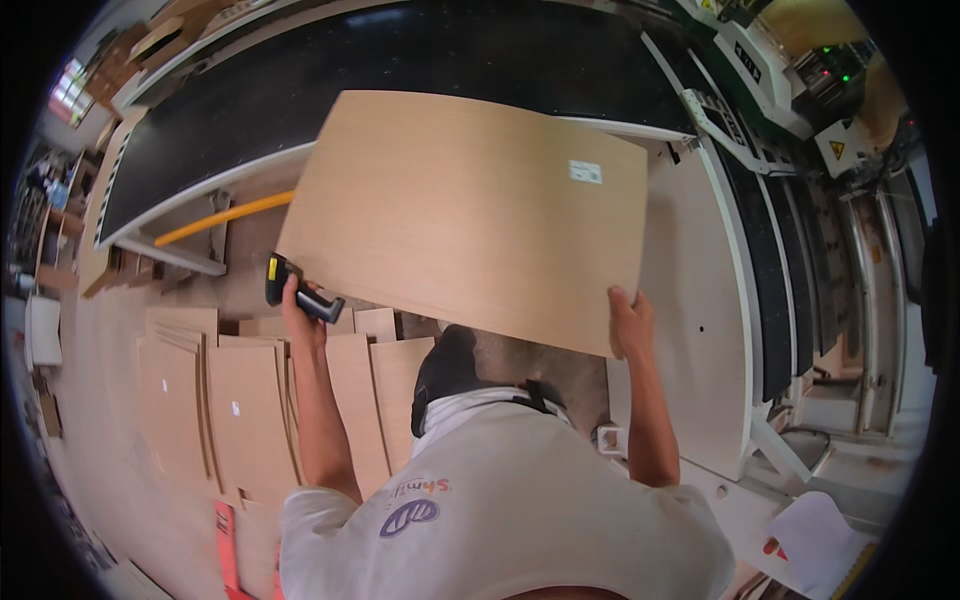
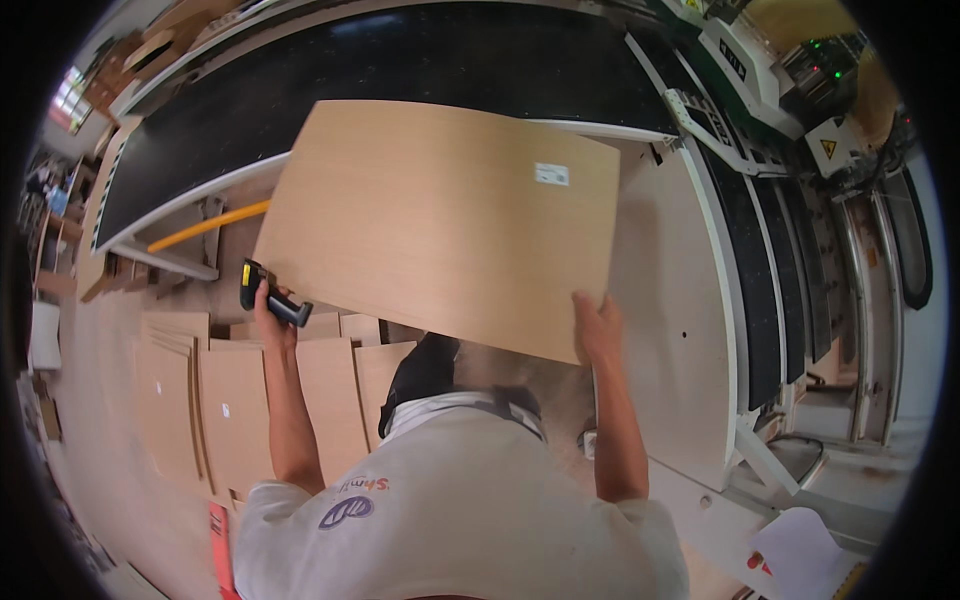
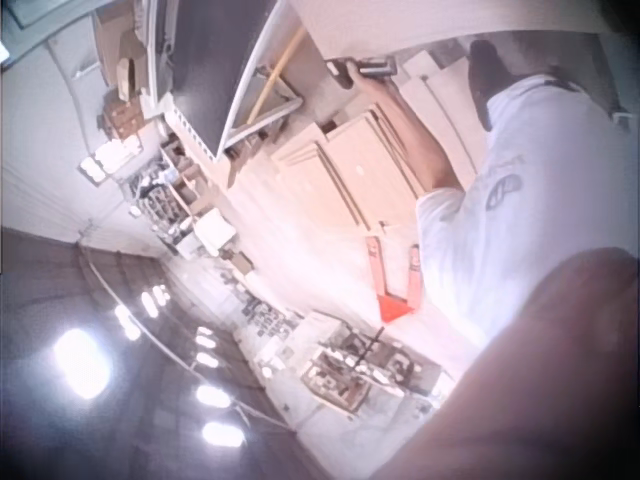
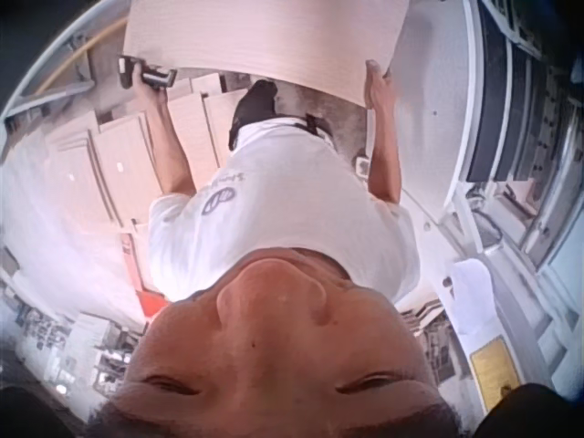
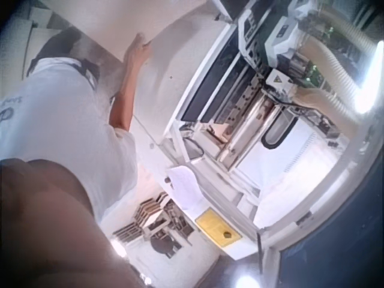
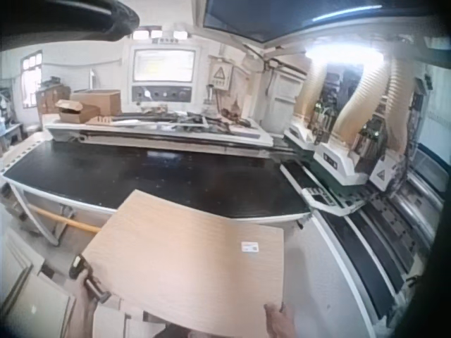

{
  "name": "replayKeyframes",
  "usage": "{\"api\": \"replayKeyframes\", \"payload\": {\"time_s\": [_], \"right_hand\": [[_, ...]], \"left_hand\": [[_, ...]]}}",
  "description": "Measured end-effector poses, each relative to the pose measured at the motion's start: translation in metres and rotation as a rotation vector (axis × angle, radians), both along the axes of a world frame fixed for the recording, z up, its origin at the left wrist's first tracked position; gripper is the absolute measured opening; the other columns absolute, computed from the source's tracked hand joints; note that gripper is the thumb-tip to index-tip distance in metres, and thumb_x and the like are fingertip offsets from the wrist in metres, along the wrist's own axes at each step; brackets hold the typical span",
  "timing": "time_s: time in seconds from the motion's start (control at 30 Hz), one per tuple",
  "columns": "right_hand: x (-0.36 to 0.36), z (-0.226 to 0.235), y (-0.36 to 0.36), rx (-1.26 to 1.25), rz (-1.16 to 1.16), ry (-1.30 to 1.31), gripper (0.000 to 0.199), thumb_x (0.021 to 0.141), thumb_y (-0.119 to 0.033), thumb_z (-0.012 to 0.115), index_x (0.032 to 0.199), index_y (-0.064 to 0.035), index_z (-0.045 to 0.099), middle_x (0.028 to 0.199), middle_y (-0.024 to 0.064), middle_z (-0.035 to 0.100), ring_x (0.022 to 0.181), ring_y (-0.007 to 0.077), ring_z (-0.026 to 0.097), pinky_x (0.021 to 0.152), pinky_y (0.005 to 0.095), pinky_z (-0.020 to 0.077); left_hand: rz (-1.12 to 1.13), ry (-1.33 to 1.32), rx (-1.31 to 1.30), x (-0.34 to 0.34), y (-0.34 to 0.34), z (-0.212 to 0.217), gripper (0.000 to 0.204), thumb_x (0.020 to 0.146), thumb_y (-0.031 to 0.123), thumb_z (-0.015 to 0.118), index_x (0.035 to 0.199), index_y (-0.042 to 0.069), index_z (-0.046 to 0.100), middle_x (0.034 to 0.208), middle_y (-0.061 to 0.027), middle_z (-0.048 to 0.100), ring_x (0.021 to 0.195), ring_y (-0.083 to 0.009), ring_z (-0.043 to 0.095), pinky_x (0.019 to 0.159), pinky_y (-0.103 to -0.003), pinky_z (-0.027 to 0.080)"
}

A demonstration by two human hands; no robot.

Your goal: The person repeatedly picks up flat wooden panels from a stack, scans their labels with a handheld barcode scanner, and places them on a machine table. The person also uses a yellow air blow gun to clear dust from the table surface between panels.

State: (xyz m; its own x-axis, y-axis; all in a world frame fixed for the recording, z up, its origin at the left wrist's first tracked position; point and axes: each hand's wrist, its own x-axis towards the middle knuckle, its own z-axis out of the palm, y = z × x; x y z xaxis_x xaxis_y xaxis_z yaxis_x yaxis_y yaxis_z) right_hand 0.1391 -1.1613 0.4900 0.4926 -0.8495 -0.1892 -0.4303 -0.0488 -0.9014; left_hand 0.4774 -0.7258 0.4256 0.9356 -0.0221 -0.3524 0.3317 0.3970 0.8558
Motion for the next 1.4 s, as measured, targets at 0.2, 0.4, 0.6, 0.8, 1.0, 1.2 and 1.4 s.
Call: {"api": "replayKeyframes", "payload": {"time_s": [0.2, 0.4, 0.6, 0.8, 1.0, 1.2, 1.4], "right_hand": [[0.121, -0.047, 0.024, 0.048, 0.240, 0.100, 0.038, 0.098, -0.030, 0.063, 0.114, 0.0043, 0.065, 0.097, 0.0121, 0.072, 0.089, 0.0187, 0.065, 0.080, 0.0350, 0.0515], [0.218, -0.042, 0.026, 0.536, 0.604, -0.052, 0.032, 0.103, -0.027, 0.058, 0.115, 0.0025, 0.060, 0.087, 0.0082, 0.069, 0.069, 0.0136, 0.067, 0.058, 0.0288, 0.0545], [0.277, -0.044, 0.032, 0.616, 0.826, 0.000, 0.033, 0.105, -0.027, 0.055, 0.122, 0.0014, 0.054, 0.096, 0.0100, 0.069, 0.072, 0.0182, 0.072, 0.056, 0.0284, 0.0554], [0.293, -0.033, 0.044, 0.670, 0.847, 0.037, 0.033, 0.105, -0.025, 0.055, 0.123, 0.0018, 0.053, 0.101, 0.0123, 0.069, 0.077, 0.0212, 0.074, 0.056, 0.0280, 0.0552], [0.296, -0.029, 0.047, 0.669, 0.839, 0.029, 0.034, 0.103, -0.023, 0.056, 0.125, 0.0025, 0.052, 0.101, 0.0129, 0.069, 0.075, 0.0211, 0.073, 0.057, 0.0287, 0.0546], [0.295, -0.033, 0.046, 0.672, 0.815, 0.060, 0.036, 0.101, -0.023, 0.059, 0.125, 0.0041, 0.054, 0.098, 0.0147, 0.070, 0.076, 0.0214, 0.073, 0.058, 0.0308, 0.0552], [0.299, -0.028, 0.046, 0.688, 0.823, 0.061, 0.034, 0.101, -0.023, 0.059, 0.122, 0.0043, 0.054, 0.097, 0.0154, 0.071, 0.077, 0.0218, 0.074, 0.058, 0.0313, 0.0553]], "left_hand": [[-0.561, -0.066, 0.591, 0.024, -0.051, 0.079, 0.042, 0.093, 0.036, 0.070, 0.116, 0.002, 0.063, 0.073, -0.0025, 0.061, 0.055, -0.0120, 0.059, 0.048, -0.026, 0.045], [-0.745, -0.269, 0.729, 0.095, -0.107, 0.105, 0.034, 0.087, 0.032, 0.073, 0.090, -0.001, 0.066, 0.073, -0.0020, 0.061, 0.065, -0.0101, 0.056, 0.059, -0.029, 0.046], [-0.871, -0.207, 0.648, 0.144, -0.147, 0.128, 0.026, 0.082, 0.023, 0.072, 0.084, -0.002, 0.065, 0.070, -0.0037, 0.061, 0.063, -0.0116, 0.056, 0.057, -0.030, 0.044], [-0.871, -0.164, 0.676, 0.181, -0.174, 0.148, 0.033, 0.081, 0.028, 0.073, 0.089, -0.002, 0.064, 0.072, -0.0071, 0.062, 0.063, -0.0136, 0.060, 0.060, -0.030, 0.047], [-0.859, -0.213, 0.687, 0.210, -0.205, 0.165, 0.037, 0.080, 0.031, 0.073, 0.093, -0.003, 0.065, 0.072, -0.0071, 0.062, 0.064, -0.0150, 0.062, 0.062, -0.029, 0.049], [-0.895, -0.244, 0.726, 0.227, -0.222, 0.170, 0.040, 0.080, 0.033, 0.073, 0.093, -0.004, 0.066, 0.072, -0.0073, 0.062, 0.064, -0.0148, 0.063, 0.061, -0.029, 0.050], [-0.899, -0.238, 0.772, 0.234, -0.224, 0.166, 0.040, 0.080, 0.033, 0.072, 0.093, -0.004, 0.066, 0.071, -0.0071, 0.062, 0.063, -0.0146, 0.062, 0.061, -0.029, 0.050]]}}
